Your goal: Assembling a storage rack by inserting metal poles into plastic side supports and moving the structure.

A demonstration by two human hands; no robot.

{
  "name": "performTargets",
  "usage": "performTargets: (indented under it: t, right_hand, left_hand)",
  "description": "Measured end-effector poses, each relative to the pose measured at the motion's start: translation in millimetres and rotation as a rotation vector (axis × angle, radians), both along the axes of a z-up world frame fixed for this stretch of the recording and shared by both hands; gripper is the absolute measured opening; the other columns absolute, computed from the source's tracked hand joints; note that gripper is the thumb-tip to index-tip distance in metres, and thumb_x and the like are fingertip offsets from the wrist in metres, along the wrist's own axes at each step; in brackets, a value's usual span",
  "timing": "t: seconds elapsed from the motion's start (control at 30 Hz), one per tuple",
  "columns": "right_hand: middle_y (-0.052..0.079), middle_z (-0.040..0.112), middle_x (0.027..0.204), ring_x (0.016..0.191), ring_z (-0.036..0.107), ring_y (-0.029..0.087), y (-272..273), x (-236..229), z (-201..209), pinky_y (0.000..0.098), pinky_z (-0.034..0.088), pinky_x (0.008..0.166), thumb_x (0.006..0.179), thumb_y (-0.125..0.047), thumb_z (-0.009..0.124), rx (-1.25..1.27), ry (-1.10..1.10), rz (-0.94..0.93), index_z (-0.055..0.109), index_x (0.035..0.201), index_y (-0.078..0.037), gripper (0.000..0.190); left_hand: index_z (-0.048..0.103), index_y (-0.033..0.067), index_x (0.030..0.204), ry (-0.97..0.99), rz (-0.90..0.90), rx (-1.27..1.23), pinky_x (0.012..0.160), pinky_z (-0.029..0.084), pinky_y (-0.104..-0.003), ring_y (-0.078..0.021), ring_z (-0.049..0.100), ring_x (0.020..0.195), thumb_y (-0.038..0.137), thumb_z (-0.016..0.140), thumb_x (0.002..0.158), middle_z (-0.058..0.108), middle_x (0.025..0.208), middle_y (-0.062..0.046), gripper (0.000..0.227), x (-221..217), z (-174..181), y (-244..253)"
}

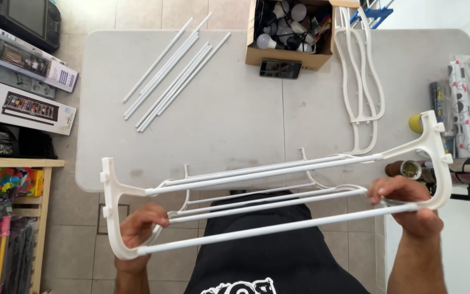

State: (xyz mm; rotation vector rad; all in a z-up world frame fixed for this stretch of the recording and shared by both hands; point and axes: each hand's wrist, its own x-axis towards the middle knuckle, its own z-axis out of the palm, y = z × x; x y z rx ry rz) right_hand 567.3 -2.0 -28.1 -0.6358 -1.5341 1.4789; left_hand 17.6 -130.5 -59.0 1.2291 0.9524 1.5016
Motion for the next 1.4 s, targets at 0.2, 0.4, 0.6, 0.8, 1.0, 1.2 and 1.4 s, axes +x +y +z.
performTargets:
  t: [0.2, 0.4, 0.6, 0.8, 1.0, 1.2, 1.4]
  right_hand:
    - [0.009, 0.07, 0.083, 0.074, 0.066, 0.021, 30.1, -8.7, 6.1, 0.034, 0.053, 0.069, 0.106, -0.059, 0.06, 0.001, -0.028, 0.137, 0.07, 0.099, -0.005, 0.055]
    - [0.011, 0.066, 0.077, 0.073, 0.064, 0.022, 35.8, -3.2, -21.8, 0.0315, 0.052, 0.068, 0.099, -0.061, 0.065, -0.021, -0.026, -0.117, 0.066, 0.098, -0.003, 0.058]
    - [0.017, 0.07, 0.093, 0.098, 0.069, 0.03, 39.6, 4.1, -120.3, 0.0454, 0.049, 0.106, 0.088, -0.084, 0.056, 0.008, -0.097, -0.285, 0.066, 0.103, 0.0, 0.086]
    - [0.011, 0.055, 0.058, 0.061, 0.061, 0.023, 74.1, 20.7, -171.9, 0.0322, 0.051, 0.066, 0.105, -0.071, 0.04, -0.102, -0.045, -0.416, 0.058, 0.071, -0.004, 0.077]
    - [0.001, 0.054, 0.062, 0.05, 0.052, 0.017, 91.9, -16.6, 33.9, 0.0278, 0.046, 0.047, 0.102, -0.053, 0.062, -0.037, 0.052, 0.159, 0.059, 0.084, -0.007, 0.05]
    - [0.008, 0.065, 0.072, 0.062, 0.064, 0.017, 79.5, -28.8, 50.6, 0.0281, 0.058, 0.057, 0.111, -0.061, 0.059, 0.092, 0.106, 0.131, 0.066, 0.12, -0.006, 0.056]
    - [0.013, 0.066, 0.064, 0.052, 0.065, 0.019, 50.5, -7.1, 34.7, 0.0252, 0.055, 0.046, 0.108, -0.064, 0.062, -0.08, 0.079, -0.05, 0.072, 0.111, -0.002, 0.063]
  left_hand:
    - [0.07, 0.0048, 0.099, 0.029, -0.164, -0.009, 0.079, 0.045, -0.034, -0.0193, 0.059, 0.083, 0.06, 0.052, 0.103, 0.066, 0.089, -0.006, 0.058, 3.3, 22.7, 45.6]
    - [0.065, 0.0053, 0.091, -0.014, 0.142, -0.017, 0.074, 0.048, -0.029, -0.0196, 0.06, 0.076, 0.052, 0.052, 0.093, 0.063, 0.08, -0.009, 0.048, 13.2, -12.9, 57.8]
    - [0.064, 0.0035, 0.08, -0.068, 0.254, -0.187, 0.069, 0.041, -0.027, -0.017, 0.054, 0.066, 0.079, 0.018, 0.101, 0.06, 0.07, -0.01, 0.091, 4.6, -146.3, 76.6]
    - [0.064, 0.0069, 0.075, -0.044, 0.334, -0.27, 0.056, 0.043, -0.023, -0.0112, 0.054, 0.051, 0.08, 0.002, 0.098, 0.055, 0.055, -0.005, 0.099, -18.5, -159.8, 108.7]
    - [0.066, 0.0053, 0.097, 0.22, -0.148, 0.157, 0.07, 0.051, -0.032, -0.0195, 0.062, 0.07, 0.096, 0.024, 0.09, 0.065, 0.081, -0.011, 0.1, -39.9, 41.3, 136.8]
    - [0.07, 0.0023, 0.096, 0.112, -0.156, 0.199, 0.065, 0.055, -0.034, -0.0251, 0.067, 0.072, 0.09, 0.026, 0.096, 0.069, 0.085, -0.015, 0.098, -35.4, 59.2, 129.9]
    - [0.07, 0.001, 0.091, 0.103, -0.051, 0.069, 0.065, 0.054, -0.034, -0.0256, 0.066, 0.07, 0.089, 0.022, 0.095, 0.067, 0.08, -0.016, 0.1, -20.3, 53.1, 106.5]
